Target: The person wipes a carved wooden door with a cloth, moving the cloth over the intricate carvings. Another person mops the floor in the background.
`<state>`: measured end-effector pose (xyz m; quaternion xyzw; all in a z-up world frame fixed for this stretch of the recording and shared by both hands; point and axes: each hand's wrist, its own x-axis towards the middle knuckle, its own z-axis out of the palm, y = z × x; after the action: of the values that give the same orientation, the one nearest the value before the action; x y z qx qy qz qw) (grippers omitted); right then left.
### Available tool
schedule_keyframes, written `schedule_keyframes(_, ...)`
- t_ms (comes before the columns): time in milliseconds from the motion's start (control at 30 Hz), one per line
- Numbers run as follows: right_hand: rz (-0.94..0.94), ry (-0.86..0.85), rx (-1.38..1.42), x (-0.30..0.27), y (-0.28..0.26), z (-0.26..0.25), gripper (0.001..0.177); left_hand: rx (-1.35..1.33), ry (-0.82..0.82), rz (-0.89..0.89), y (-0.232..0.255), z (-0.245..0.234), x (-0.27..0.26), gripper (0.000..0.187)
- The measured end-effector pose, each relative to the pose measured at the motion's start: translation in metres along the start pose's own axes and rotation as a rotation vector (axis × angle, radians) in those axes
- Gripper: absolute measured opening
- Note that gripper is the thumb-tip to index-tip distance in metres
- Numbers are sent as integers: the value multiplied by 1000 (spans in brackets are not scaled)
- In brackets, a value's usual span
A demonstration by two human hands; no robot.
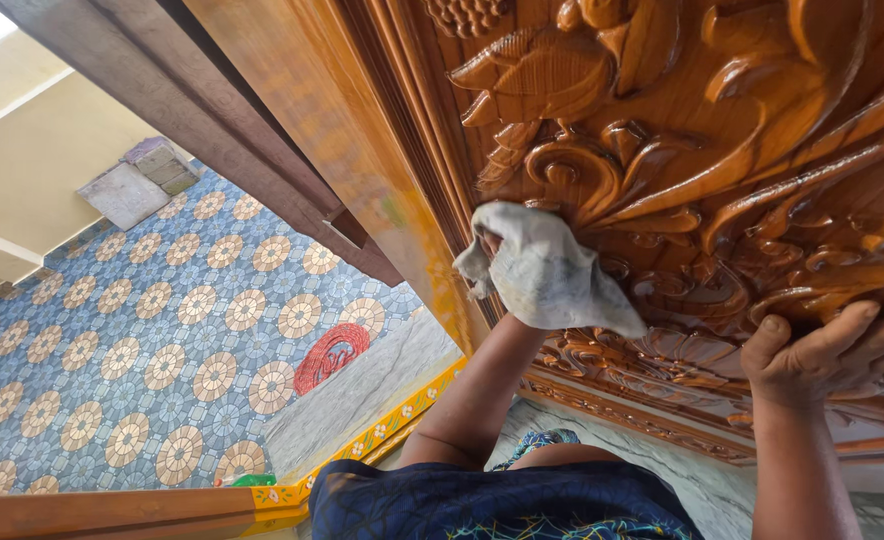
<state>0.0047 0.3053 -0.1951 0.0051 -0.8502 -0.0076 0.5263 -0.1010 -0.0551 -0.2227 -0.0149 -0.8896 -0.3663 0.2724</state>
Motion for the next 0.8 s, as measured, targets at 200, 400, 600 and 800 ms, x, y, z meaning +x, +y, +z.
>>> schedule_keyframes(200,14,72,54,11,-7,-3,75,111,-95,143,-24,33,-50,43)
schedule_keyframes(400,24,62,69,21,-17,-19,74,154,-163,185,-34,18,-78,48)
schedule_keyframes(600,59,61,102,32,-24,-26,73,193,-163,206,-29,0,-119,53)
schedule_keyframes(800,35,92,46,34,-22,-29,72,158,53,290,0,-13,-90,58)
